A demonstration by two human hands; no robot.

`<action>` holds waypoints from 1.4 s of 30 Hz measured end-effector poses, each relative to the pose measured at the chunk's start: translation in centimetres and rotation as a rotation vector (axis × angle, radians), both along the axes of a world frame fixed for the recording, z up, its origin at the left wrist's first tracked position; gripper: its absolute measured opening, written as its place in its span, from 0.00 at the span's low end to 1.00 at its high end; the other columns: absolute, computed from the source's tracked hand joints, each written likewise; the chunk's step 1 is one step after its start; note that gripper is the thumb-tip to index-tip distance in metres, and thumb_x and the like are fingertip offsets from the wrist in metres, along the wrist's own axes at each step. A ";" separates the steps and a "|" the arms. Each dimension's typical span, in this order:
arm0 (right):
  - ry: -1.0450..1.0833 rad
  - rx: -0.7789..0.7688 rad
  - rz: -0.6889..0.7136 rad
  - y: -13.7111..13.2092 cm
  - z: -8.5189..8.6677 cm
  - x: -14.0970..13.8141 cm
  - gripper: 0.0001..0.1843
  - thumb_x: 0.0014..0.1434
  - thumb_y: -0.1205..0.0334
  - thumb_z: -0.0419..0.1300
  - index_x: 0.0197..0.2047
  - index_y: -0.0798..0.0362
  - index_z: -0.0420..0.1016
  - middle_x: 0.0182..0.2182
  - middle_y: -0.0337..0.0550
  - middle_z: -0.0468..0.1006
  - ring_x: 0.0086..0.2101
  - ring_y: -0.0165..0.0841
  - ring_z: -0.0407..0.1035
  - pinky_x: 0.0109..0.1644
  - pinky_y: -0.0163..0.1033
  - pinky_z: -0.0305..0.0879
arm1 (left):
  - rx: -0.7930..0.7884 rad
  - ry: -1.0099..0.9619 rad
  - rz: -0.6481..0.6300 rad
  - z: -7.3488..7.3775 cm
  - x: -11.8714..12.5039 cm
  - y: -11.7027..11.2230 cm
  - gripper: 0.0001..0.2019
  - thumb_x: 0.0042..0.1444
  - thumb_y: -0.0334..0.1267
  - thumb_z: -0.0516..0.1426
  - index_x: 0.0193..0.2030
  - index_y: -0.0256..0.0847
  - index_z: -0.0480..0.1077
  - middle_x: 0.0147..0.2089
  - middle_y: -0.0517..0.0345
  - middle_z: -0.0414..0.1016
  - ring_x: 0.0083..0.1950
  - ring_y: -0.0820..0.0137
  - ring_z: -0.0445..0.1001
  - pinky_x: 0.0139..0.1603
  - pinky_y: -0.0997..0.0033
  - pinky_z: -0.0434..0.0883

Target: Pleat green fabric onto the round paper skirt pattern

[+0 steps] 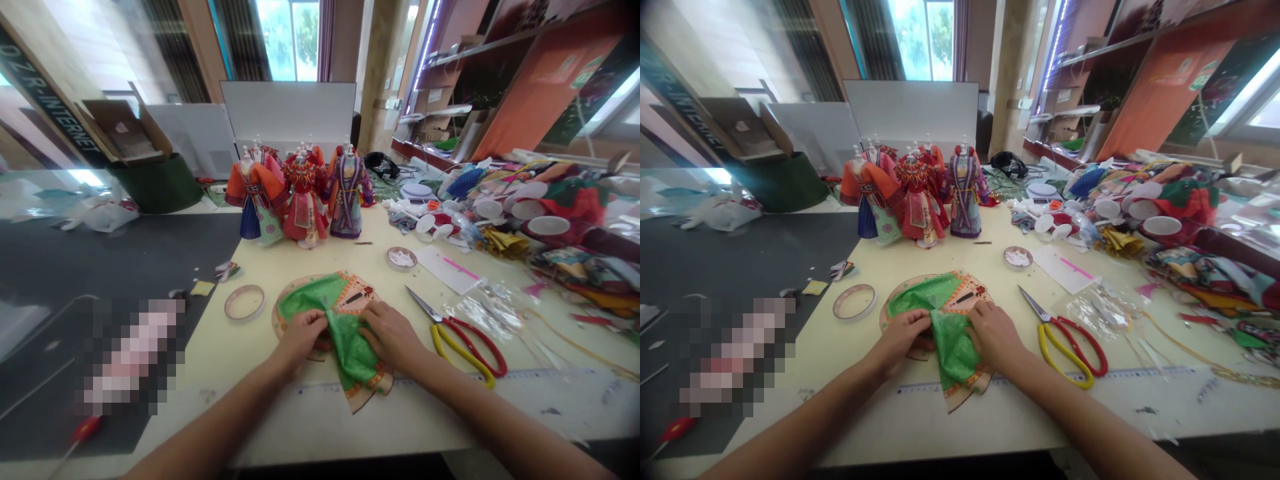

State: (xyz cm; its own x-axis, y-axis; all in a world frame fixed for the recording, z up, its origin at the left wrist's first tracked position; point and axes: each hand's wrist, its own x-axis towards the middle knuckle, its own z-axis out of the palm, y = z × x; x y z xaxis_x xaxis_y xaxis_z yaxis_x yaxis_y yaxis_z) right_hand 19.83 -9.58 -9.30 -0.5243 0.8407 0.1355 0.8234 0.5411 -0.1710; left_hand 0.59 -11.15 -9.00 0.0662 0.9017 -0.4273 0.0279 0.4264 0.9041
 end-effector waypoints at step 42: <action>0.595 -0.316 -0.020 1.6 0.3 -2.2 0.06 0.53 0.66 0.56 0.26 0.53 0.68 0.25 0.36 0.72 0.28 0.29 0.65 0.34 0.33 0.59 | 0.366 0.296 -0.081 -0.8 0.5 0.7 0.08 0.50 0.39 0.53 0.24 0.39 0.65 0.20 0.65 0.62 0.21 0.75 0.61 0.22 0.76 0.60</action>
